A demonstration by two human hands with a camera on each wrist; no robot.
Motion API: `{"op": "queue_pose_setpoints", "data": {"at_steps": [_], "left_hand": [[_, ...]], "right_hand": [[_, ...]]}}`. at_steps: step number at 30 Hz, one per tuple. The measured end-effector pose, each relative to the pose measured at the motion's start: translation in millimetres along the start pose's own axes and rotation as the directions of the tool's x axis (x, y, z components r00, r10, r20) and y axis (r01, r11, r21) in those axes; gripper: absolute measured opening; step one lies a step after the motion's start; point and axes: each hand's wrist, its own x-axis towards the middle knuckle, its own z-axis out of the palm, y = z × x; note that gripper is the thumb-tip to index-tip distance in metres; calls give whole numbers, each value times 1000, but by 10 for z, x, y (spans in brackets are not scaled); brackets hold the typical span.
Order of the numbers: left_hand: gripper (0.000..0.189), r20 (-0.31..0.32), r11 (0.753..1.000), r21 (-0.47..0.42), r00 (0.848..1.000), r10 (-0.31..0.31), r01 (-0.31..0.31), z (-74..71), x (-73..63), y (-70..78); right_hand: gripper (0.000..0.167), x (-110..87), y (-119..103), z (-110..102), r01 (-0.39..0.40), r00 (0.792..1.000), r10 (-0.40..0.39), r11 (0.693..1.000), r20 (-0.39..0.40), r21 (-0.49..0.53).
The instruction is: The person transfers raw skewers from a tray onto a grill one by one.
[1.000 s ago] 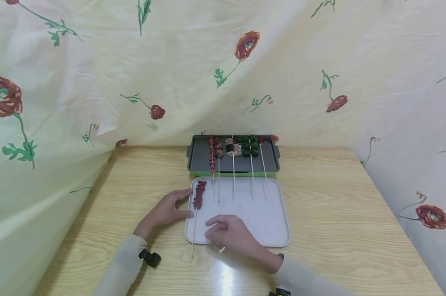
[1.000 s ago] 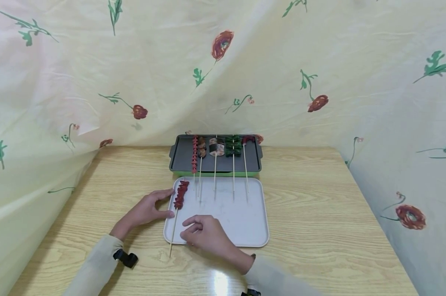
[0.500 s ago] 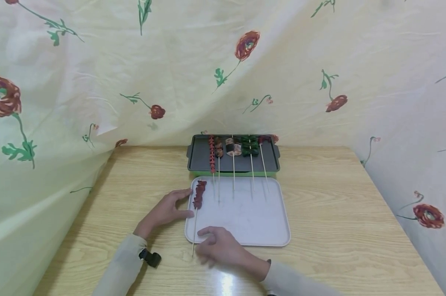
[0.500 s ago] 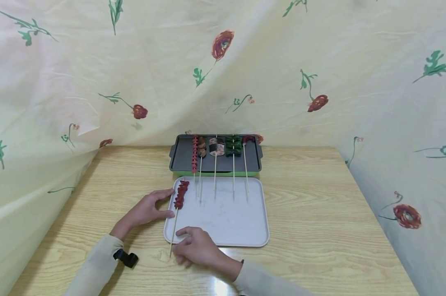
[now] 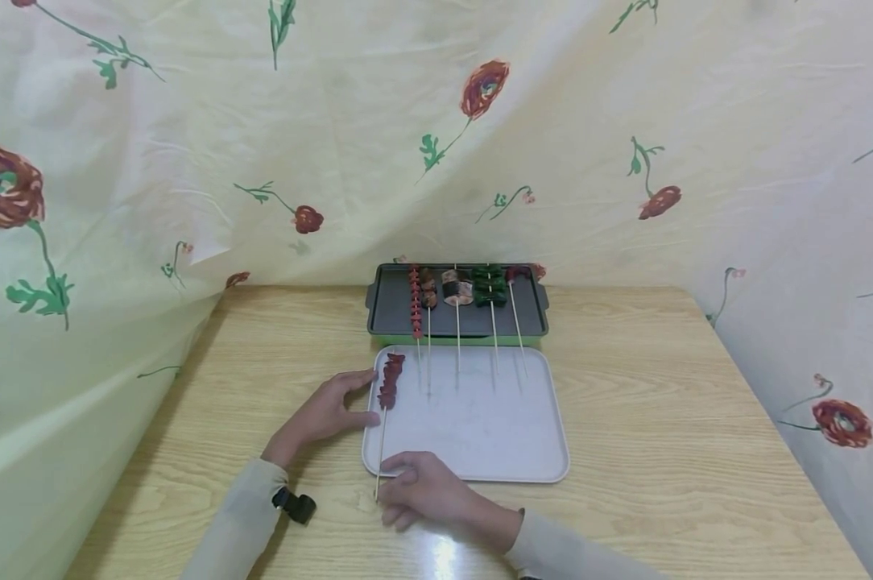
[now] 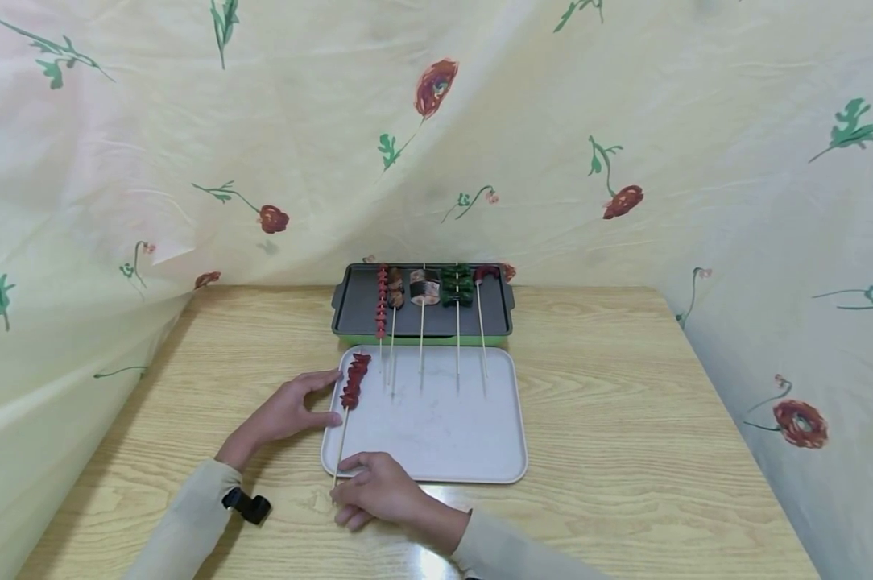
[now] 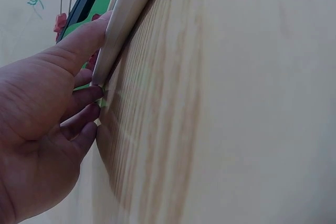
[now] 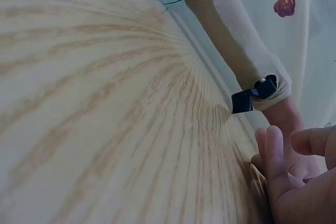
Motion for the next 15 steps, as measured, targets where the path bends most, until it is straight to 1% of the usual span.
{"op": "queue_pose_setpoints", "data": {"at_steps": [7,11,15], "left_hand": [[82,1,1000,2,1000,11,-11,2,-1,9],[82,5,1000,10,1000,2,-2,-2,-4,17],[82,10,1000,2,1000,-1,1,-15,-7,34]], "right_hand": [[42,17,-5,12,0,1000,1,999,-22,54],[38,15,-28,1,2,999,1,997,-44,76],[31,13,-54,-13,10,998,-6,998,-61,67]]}}
